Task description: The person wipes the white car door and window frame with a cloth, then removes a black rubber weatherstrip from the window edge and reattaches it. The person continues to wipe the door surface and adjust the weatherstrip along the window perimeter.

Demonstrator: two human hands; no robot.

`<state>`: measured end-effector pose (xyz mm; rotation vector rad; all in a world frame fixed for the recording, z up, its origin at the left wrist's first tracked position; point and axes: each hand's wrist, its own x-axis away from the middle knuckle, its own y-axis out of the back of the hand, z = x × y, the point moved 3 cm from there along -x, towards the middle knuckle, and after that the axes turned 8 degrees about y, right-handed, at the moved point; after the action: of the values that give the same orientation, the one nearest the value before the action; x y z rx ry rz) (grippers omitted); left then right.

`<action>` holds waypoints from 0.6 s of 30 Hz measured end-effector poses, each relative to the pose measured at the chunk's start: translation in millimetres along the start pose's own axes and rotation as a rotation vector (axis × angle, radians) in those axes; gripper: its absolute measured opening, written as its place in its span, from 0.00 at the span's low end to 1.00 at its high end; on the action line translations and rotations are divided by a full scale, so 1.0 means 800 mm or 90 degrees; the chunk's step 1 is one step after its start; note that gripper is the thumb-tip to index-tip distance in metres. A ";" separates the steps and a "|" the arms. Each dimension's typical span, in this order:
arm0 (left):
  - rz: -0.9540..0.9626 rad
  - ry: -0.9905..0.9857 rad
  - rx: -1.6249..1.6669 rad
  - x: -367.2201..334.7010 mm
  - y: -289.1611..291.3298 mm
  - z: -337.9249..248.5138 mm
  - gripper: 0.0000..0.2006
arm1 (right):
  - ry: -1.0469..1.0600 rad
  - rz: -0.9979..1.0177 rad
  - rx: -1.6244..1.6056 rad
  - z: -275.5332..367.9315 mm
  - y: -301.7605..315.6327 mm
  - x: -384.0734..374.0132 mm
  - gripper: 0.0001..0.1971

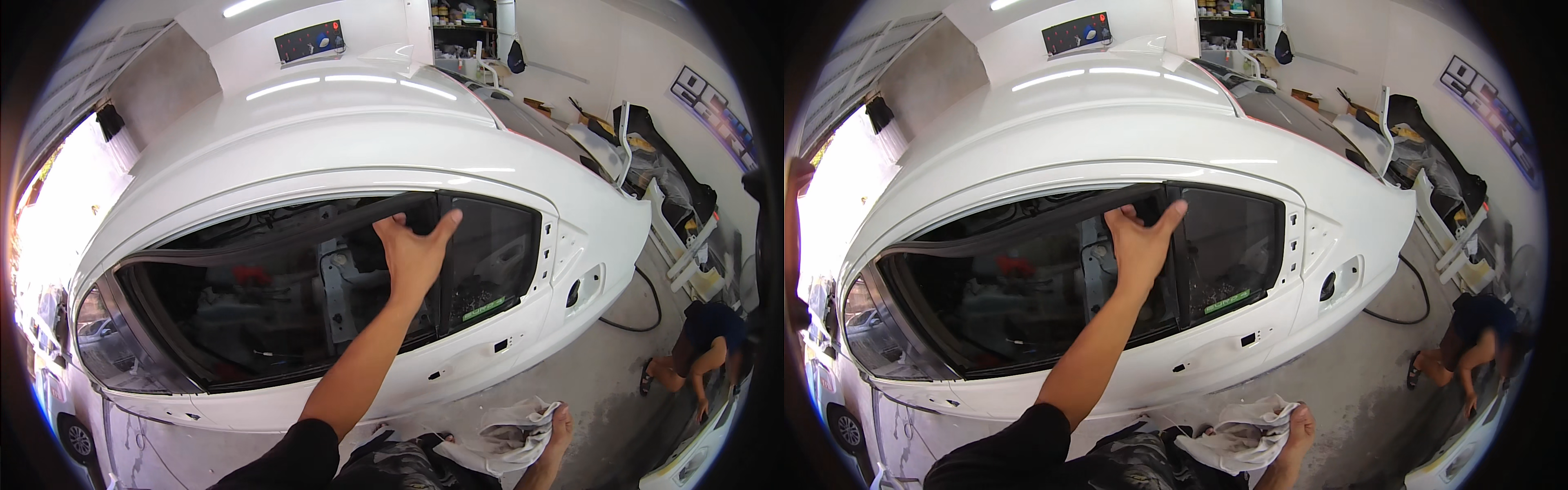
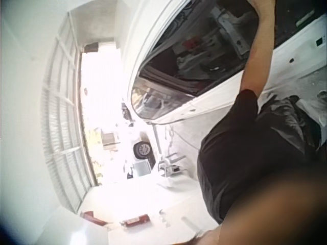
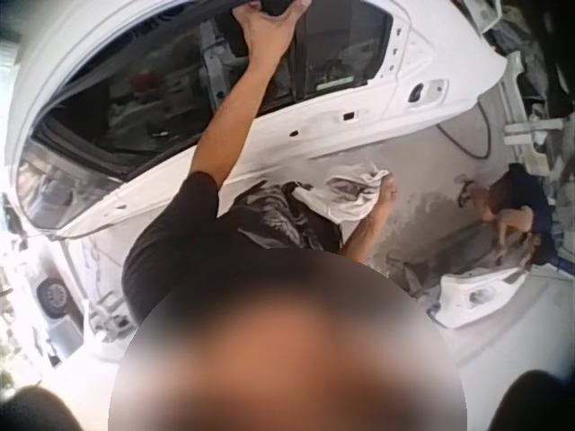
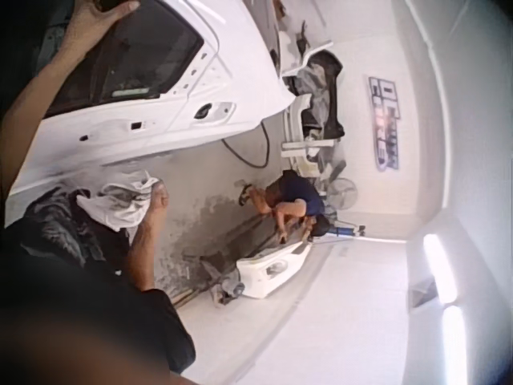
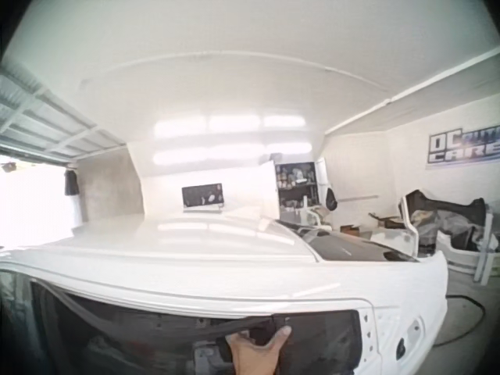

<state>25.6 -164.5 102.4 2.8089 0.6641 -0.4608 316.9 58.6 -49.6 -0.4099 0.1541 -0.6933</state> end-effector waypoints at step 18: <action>0.322 0.101 -0.438 0.073 0.062 0.163 0.53 | 0.033 -0.155 0.044 0.001 0.037 0.041 0.20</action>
<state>65.8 -221.2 -31.7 2.2315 0.0775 0.0820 360.0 58.1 -61.3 -0.3468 0.1297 -0.9464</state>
